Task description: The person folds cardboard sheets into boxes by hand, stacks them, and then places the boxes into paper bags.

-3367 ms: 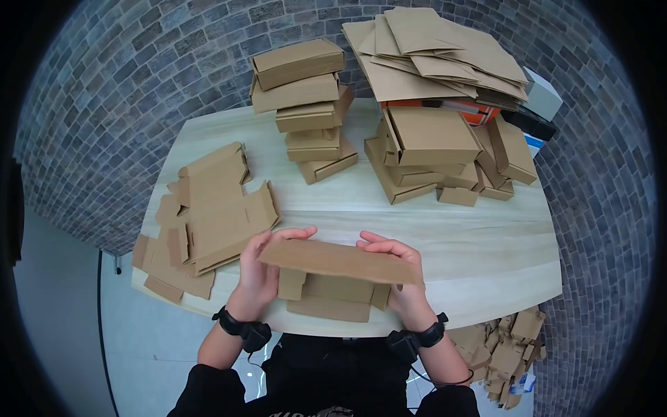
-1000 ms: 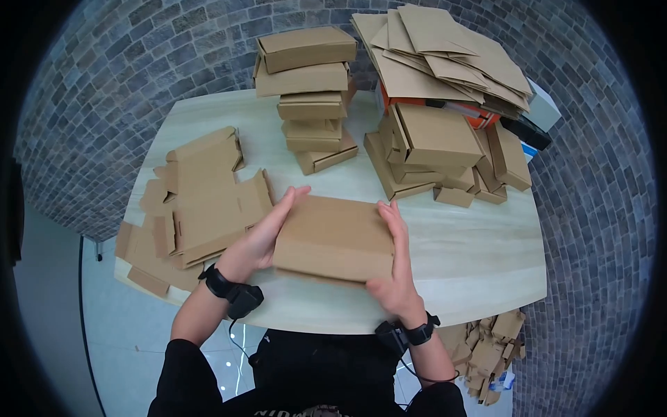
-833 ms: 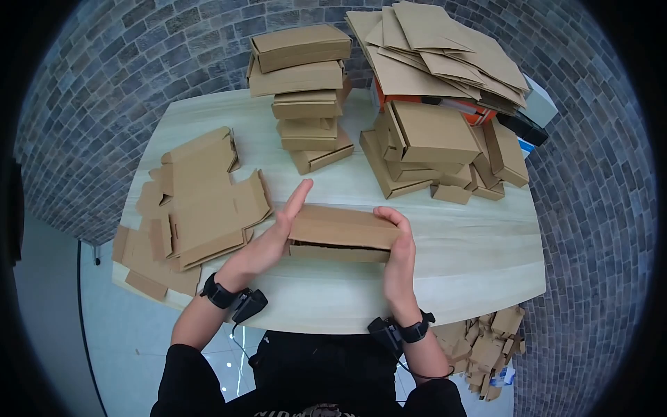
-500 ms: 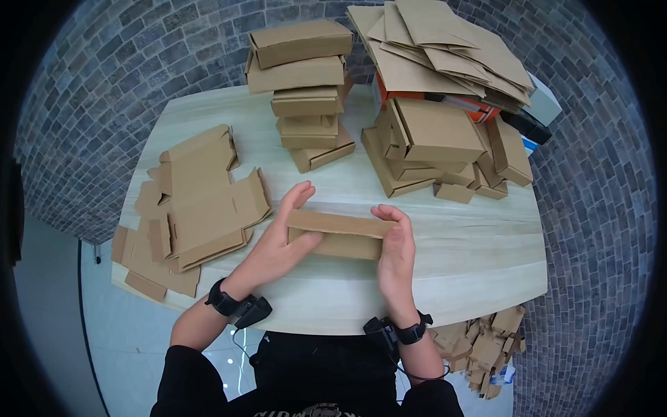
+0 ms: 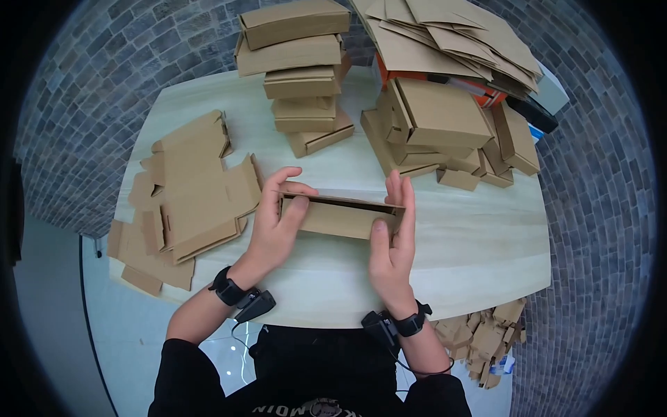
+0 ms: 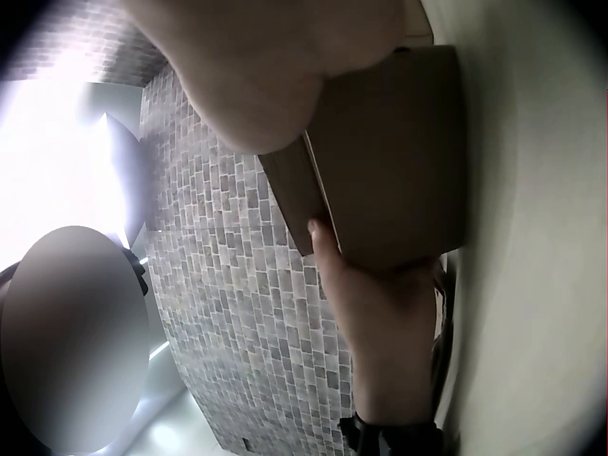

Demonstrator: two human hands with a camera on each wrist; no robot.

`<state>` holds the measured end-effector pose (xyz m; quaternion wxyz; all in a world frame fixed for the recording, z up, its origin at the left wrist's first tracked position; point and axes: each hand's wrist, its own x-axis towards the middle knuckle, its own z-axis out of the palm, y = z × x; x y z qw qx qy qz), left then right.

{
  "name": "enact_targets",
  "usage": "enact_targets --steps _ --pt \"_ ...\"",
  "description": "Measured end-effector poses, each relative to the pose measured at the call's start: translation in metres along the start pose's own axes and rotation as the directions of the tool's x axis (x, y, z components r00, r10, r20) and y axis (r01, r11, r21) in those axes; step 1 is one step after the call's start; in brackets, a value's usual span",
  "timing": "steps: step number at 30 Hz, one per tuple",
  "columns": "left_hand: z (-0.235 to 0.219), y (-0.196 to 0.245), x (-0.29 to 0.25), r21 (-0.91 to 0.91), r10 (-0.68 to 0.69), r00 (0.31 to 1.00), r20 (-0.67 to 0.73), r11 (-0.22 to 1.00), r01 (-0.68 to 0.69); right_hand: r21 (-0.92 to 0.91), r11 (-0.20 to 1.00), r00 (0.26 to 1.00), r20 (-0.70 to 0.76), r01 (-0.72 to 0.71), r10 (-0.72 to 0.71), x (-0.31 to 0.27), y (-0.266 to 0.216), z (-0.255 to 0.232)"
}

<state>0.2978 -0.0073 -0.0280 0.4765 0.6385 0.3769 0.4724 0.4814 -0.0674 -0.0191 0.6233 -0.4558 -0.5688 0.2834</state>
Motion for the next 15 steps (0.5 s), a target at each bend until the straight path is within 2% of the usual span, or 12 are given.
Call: enact_targets --steps 2,6,8,10,12,15 --pt "-0.001 0.001 0.0 0.056 0.046 0.999 -0.015 0.997 -0.045 0.014 0.999 0.999 0.022 0.036 -0.036 0.0 0.002 -0.001" --pt "-0.005 -0.003 0.002 0.053 0.034 0.999 -0.002 0.998 -0.034 0.013 0.999 0.998 0.035 0.043 -0.044 0.0 0.003 -0.002" --pt "-0.007 -0.007 0.004 -0.038 0.03 0.999 0.02 0.999 -0.029 0.002 0.999 0.998 0.051 0.032 -0.032 0.0 0.002 -0.004" --pt "-0.009 -0.005 0.006 -0.054 0.024 0.999 0.046 0.998 -0.022 -0.011 1.0 0.998 0.064 0.022 -0.021 0.001 0.003 -0.007" --pt "-0.007 -0.002 0.006 -0.073 0.019 0.997 0.078 0.997 -0.013 0.121 0.992 0.998 0.055 0.035 -0.042 -0.001 0.011 -0.01" --pt "-0.004 0.003 0.007 -0.107 0.028 0.995 0.094 0.994 -0.018 0.196 0.98 1.0 0.024 0.015 -0.02 -0.001 0.017 -0.014"
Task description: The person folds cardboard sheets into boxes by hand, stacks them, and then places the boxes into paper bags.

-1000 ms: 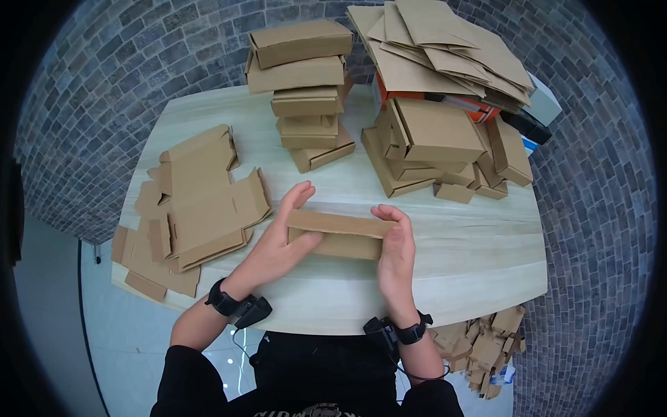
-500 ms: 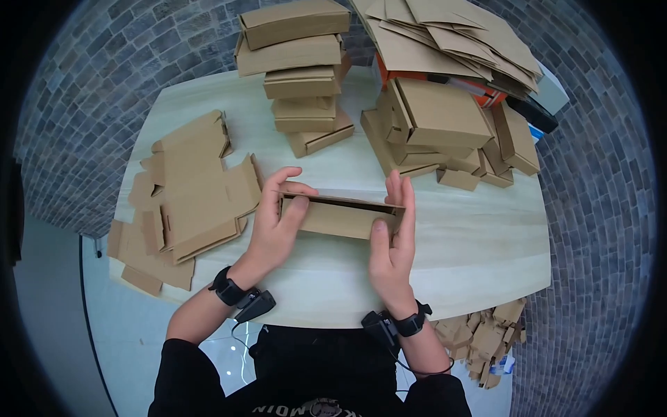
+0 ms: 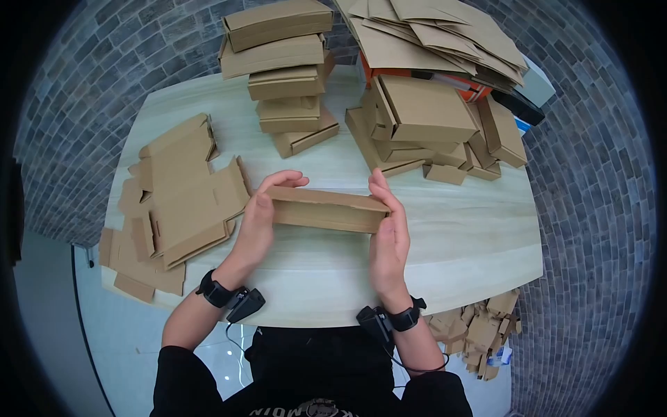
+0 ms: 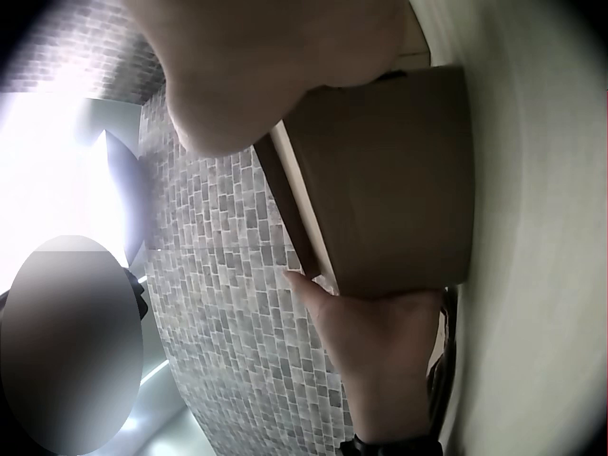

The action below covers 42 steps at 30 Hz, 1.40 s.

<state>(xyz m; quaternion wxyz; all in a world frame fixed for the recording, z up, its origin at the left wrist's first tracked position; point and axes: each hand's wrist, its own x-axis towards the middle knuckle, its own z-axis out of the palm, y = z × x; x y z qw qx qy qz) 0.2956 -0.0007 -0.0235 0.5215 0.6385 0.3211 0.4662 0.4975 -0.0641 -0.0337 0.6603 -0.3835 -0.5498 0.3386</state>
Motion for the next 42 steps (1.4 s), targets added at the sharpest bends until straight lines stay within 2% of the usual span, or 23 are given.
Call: enact_targets --steps 4,9,12,15,17,25,27,29,33,40,42 --pt "-0.001 0.001 0.002 0.046 -0.044 0.999 -0.013 0.998 0.044 0.007 0.996 0.996 -0.019 -0.087 0.087 0.002 -0.007 0.002" --pt "-0.001 -0.002 0.003 0.046 -0.069 0.997 -0.015 0.997 0.07 0.177 0.974 0.99 0.046 -0.139 0.133 0.005 -0.012 -0.002" --pt "-0.003 -0.002 0.002 0.016 -0.05 0.998 -0.023 0.999 0.05 0.099 0.993 0.993 0.107 -0.062 0.051 0.003 -0.01 -0.001" --pt "-0.003 0.004 0.0 -0.076 -0.098 0.995 0.02 0.992 0.1 0.116 0.988 0.994 0.037 -0.103 0.099 0.002 -0.018 0.008" --pt "-0.001 0.014 -0.002 0.055 -0.195 0.98 0.028 0.98 0.193 0.142 0.985 0.995 0.037 -0.1 0.096 0.003 -0.016 0.001" --pt "-0.005 0.007 -0.004 0.004 -0.156 0.985 0.072 0.988 0.156 0.12 0.984 0.99 0.065 -0.132 0.125 0.006 -0.014 -0.007" --pt "-0.004 0.004 -0.004 0.004 -0.163 0.983 0.08 0.987 0.163 0.135 0.975 0.982 0.09 -0.178 0.167 0.005 -0.013 -0.009" --pt "-0.002 0.001 -0.003 -0.134 -0.207 0.977 0.048 0.968 0.212 0.144 0.975 0.984 0.077 -0.17 0.161 0.005 -0.012 -0.009" --pt "0.001 0.003 -0.003 -0.132 -0.21 0.978 0.012 0.969 0.21 0.168 0.975 0.989 0.032 -0.146 0.143 0.004 -0.009 -0.006" --pt "0.005 0.007 -0.004 -0.117 -0.127 0.992 -0.016 0.985 0.124 0.143 0.982 0.989 -0.057 -0.126 0.135 0.006 -0.008 -0.002" --pt "0.004 0.006 -0.003 -0.131 -0.114 0.993 -0.025 0.985 0.11 0.038 0.996 0.996 -0.048 -0.079 0.081 0.006 -0.006 -0.004"
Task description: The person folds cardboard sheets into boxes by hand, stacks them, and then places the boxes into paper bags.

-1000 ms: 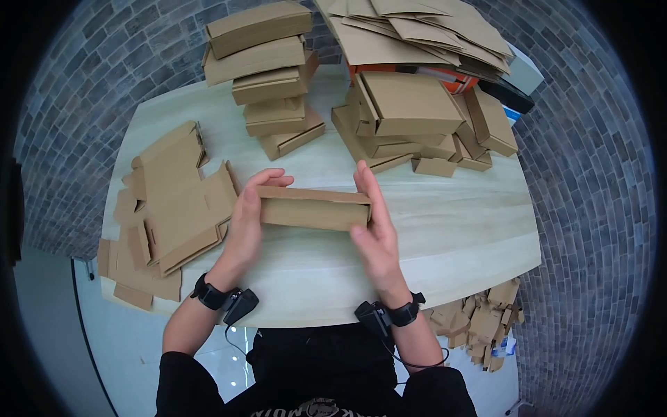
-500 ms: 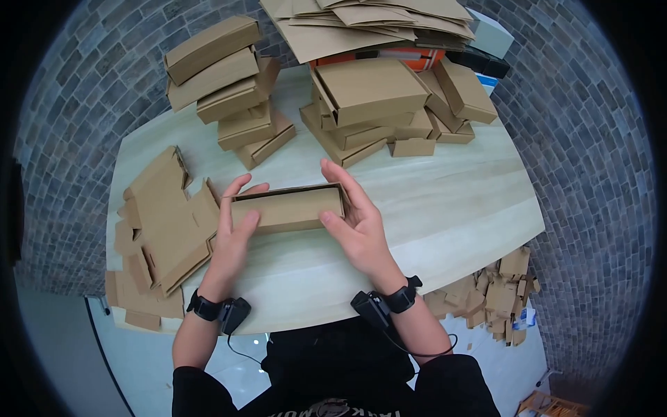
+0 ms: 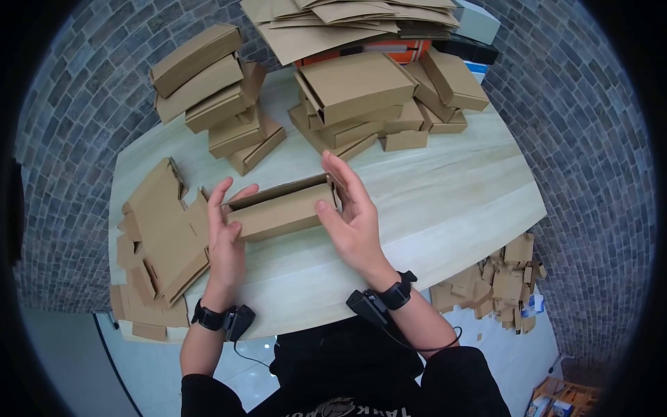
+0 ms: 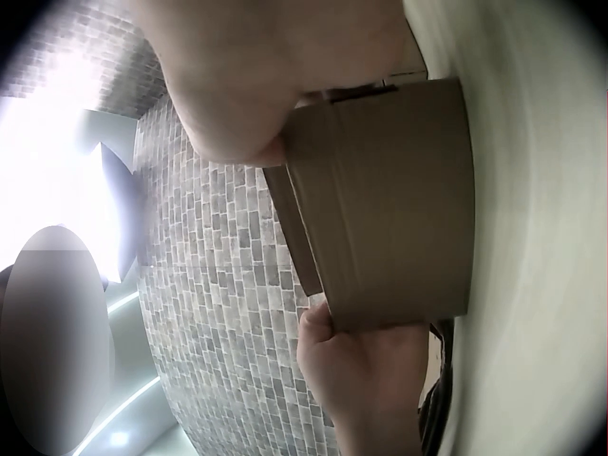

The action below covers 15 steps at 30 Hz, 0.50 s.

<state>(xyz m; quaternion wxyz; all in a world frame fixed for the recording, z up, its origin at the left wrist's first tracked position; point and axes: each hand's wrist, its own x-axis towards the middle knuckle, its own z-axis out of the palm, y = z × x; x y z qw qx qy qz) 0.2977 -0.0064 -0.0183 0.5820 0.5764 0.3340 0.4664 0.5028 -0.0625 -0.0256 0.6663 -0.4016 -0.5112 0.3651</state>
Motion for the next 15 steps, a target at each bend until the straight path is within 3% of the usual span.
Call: enact_targets --steps 8,15 --pt "-0.002 0.006 0.0001 0.195 0.047 0.997 0.065 0.979 -0.059 -0.147 0.984 0.993 0.071 0.099 -0.089 -0.002 -0.0045 0.004" --pt "-0.0031 0.0019 0.0008 0.181 0.078 0.994 0.077 0.979 -0.091 -0.287 0.946 0.986 0.116 0.152 -0.123 0.0009 -0.0085 0.0019"
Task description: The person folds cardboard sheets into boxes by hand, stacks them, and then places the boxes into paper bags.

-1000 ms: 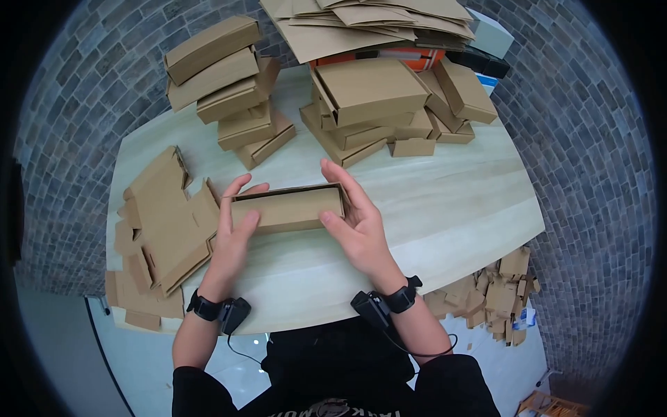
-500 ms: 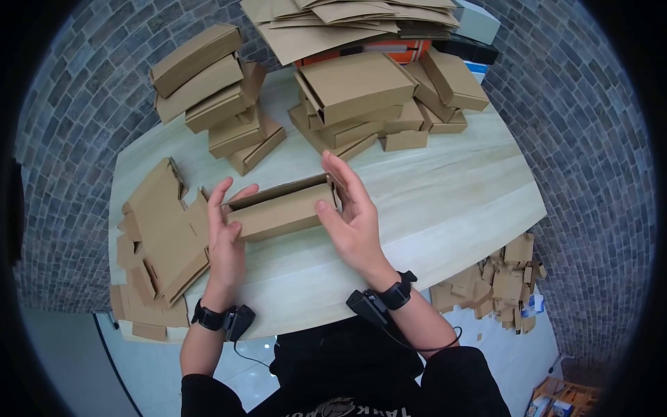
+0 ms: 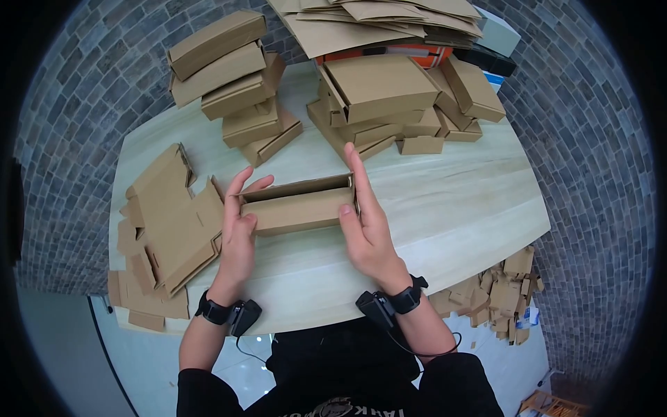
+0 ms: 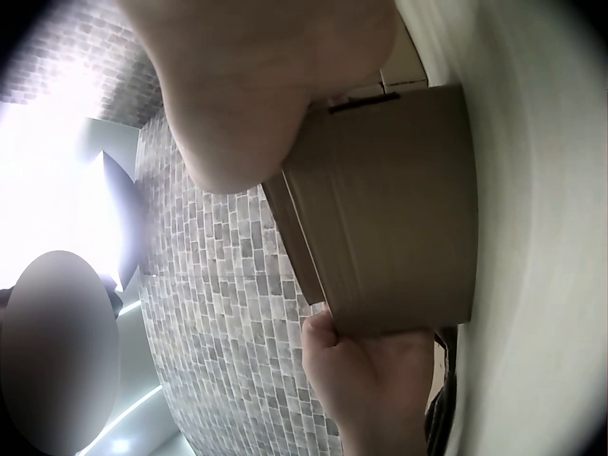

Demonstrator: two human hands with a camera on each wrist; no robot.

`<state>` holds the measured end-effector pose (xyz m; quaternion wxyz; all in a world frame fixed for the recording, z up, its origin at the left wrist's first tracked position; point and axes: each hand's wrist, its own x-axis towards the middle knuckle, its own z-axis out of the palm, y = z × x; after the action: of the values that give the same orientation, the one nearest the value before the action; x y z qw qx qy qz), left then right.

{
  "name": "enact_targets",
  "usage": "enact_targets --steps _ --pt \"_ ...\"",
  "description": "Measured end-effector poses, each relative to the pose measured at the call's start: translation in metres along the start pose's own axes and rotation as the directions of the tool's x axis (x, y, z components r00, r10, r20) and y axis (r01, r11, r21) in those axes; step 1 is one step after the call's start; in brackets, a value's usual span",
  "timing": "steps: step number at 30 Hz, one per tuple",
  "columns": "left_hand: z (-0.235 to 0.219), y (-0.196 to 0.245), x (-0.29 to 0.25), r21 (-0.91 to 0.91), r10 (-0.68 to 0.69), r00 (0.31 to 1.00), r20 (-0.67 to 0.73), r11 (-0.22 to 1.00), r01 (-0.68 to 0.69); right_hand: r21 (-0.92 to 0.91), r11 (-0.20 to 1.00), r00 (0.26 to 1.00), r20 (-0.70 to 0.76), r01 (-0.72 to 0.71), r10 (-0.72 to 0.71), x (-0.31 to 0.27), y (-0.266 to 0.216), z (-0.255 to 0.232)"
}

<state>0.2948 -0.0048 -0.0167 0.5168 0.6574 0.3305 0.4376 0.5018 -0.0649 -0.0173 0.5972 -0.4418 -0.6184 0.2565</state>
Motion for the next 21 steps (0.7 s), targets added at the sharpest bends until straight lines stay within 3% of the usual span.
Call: enact_targets --steps 8,11,13,18,21 --pt "0.0 -0.002 0.0 -0.091 -0.042 0.999 0.0 0.995 0.042 -0.013 1.0 1.0 0.004 -0.004 0.004 -0.002 0.008 -0.015" --pt "-0.003 -0.001 0.0 -0.066 -0.09 0.996 0.023 0.994 0.091 -0.035 0.999 1.0 -0.004 -0.025 0.025 -0.003 0.009 -0.017" --pt "-0.007 -0.008 0.0 -0.021 -0.05 0.998 0.048 0.998 0.051 -0.069 0.997 1.0 0.0 -0.02 0.02 -0.003 0.008 -0.018" --pt "-0.013 -0.029 0.0 0.101 0.027 0.987 0.157 0.994 -0.043 0.24 0.946 0.966 -0.084 -0.219 0.245 -0.005 0.016 -0.013" --pt "-0.016 -0.032 0.002 0.161 -0.005 0.972 0.235 0.986 -0.034 0.391 0.892 0.96 -0.064 -0.227 0.272 -0.005 0.021 -0.015"
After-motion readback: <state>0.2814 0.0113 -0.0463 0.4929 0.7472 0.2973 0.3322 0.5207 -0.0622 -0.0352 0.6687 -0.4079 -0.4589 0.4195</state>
